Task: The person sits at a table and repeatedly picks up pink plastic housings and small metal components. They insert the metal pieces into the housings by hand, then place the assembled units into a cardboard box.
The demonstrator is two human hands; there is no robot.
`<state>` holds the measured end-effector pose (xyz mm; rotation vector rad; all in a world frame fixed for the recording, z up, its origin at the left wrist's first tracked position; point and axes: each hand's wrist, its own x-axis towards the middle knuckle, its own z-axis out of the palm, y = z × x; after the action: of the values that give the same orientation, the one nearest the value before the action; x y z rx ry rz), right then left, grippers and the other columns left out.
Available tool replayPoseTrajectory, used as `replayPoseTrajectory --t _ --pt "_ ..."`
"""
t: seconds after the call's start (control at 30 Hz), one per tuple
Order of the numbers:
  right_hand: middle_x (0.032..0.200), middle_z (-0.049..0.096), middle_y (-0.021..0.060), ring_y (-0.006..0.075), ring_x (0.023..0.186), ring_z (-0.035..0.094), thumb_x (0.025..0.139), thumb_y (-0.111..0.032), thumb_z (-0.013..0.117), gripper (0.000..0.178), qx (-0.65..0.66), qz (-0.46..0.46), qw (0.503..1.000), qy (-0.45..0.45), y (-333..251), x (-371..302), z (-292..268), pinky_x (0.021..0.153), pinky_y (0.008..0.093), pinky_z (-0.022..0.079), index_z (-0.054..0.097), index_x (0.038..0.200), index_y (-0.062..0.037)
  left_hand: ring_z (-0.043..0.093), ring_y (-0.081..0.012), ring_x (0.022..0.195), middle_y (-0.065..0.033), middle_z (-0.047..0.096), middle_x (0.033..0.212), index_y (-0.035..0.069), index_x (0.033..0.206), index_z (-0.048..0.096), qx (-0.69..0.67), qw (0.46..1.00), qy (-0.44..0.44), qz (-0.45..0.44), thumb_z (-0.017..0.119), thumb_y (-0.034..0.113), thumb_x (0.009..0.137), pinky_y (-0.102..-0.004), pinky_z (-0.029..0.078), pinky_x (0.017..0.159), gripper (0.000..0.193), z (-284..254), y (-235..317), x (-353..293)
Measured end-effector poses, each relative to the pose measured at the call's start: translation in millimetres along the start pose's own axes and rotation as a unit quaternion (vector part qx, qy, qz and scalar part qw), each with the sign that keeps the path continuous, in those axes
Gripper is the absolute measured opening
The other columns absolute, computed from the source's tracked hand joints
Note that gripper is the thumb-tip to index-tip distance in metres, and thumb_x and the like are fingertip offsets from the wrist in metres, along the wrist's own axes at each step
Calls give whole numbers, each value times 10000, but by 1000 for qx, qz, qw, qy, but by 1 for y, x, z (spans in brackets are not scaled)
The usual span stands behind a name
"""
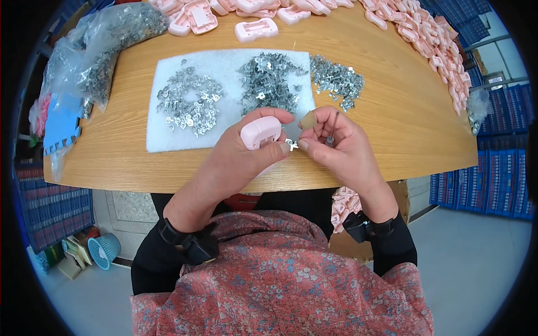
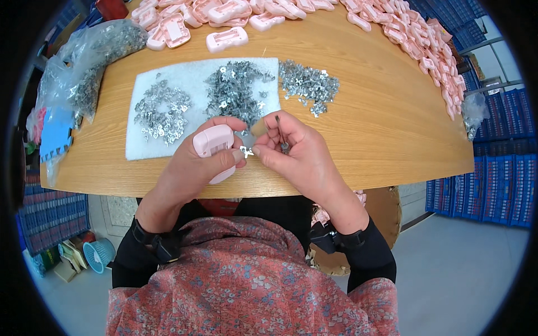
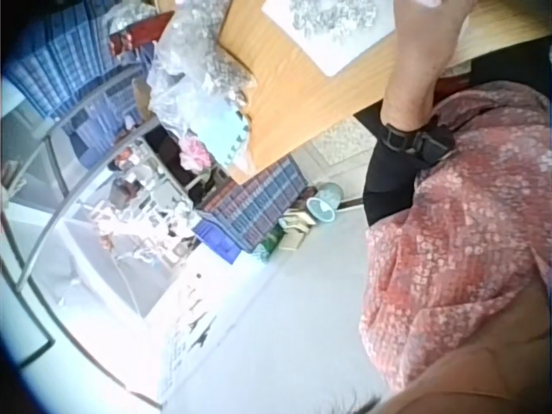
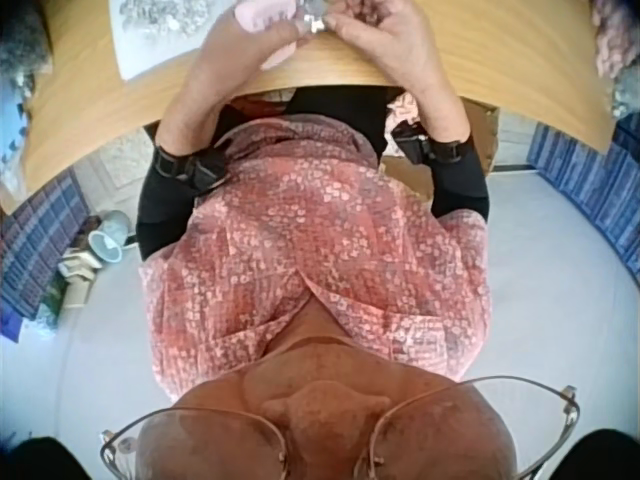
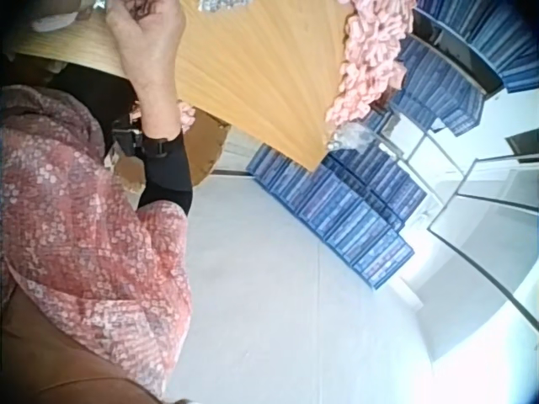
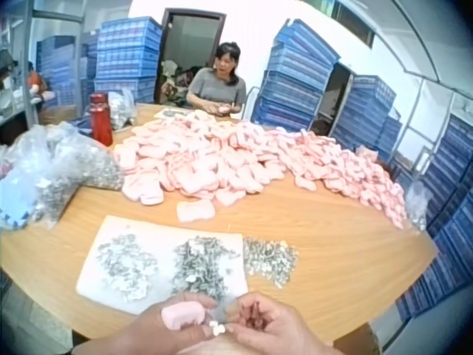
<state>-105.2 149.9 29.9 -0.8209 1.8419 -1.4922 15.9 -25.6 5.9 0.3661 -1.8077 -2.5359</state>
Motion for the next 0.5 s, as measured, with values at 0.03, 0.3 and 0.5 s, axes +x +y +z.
replayPoseTrajectory --t 0.03,0.3,0.5 --pt "923 617 -25 50 840 576 873 -36 692 240 5 9 1000 -9 0 1 0 767 224 480 583 1087 -25 647 -131 848 -9 611 956 61 1292 538 -2 1000 -4 4 703 61 869 -266 530 786 454 -1 -1 0" --pt "935 621 -12 52 802 577 887 -19 656 214 182 107 977 -33 5 0 -1 750 212 478 604 1094 -30 634 -155 830 -48 615 889 41 1275 524 -129 991 14 -20 576 274 987 -309 542 756 374 -4 0 -3" --pt "969 638 4 68 822 611 902 -6 630 210 299 130 943 -63 0 -14 25 755 213 479 601 1108 -39 633 -227 851 -106 623 883 46 1224 527 -286 950 23 126 266 509 1052 -382 536 787 559 -5 7 16"
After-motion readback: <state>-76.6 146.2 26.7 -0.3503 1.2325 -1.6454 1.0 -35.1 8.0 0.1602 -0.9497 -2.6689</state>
